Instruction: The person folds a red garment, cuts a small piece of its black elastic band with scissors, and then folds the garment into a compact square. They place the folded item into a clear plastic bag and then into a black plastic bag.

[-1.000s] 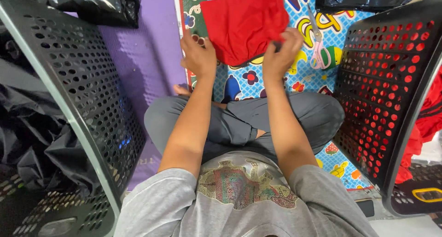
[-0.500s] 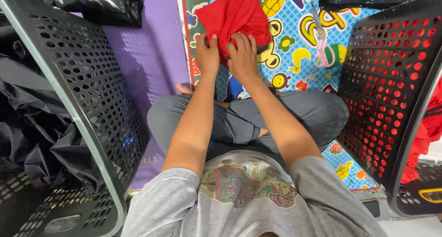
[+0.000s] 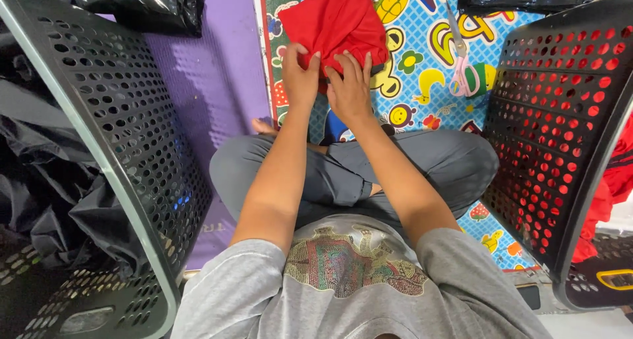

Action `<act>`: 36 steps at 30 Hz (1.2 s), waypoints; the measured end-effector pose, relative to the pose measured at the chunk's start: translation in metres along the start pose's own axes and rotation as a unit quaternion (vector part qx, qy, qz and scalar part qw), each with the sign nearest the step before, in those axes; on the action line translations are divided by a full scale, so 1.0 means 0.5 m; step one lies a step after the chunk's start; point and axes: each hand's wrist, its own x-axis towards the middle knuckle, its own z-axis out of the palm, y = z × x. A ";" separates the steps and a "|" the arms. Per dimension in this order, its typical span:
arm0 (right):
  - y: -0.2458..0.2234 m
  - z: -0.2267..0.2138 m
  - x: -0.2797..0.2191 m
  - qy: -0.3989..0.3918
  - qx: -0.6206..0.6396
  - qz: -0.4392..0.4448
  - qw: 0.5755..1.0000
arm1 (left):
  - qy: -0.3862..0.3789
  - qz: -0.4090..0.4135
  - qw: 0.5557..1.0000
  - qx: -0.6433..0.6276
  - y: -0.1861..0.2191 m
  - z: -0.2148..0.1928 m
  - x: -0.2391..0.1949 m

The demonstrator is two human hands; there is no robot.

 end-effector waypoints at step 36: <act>0.056 0.007 -0.002 -0.183 -0.081 0.112 0.973 | -0.191 0.356 0.881 0.246 0.069 0.017 0.057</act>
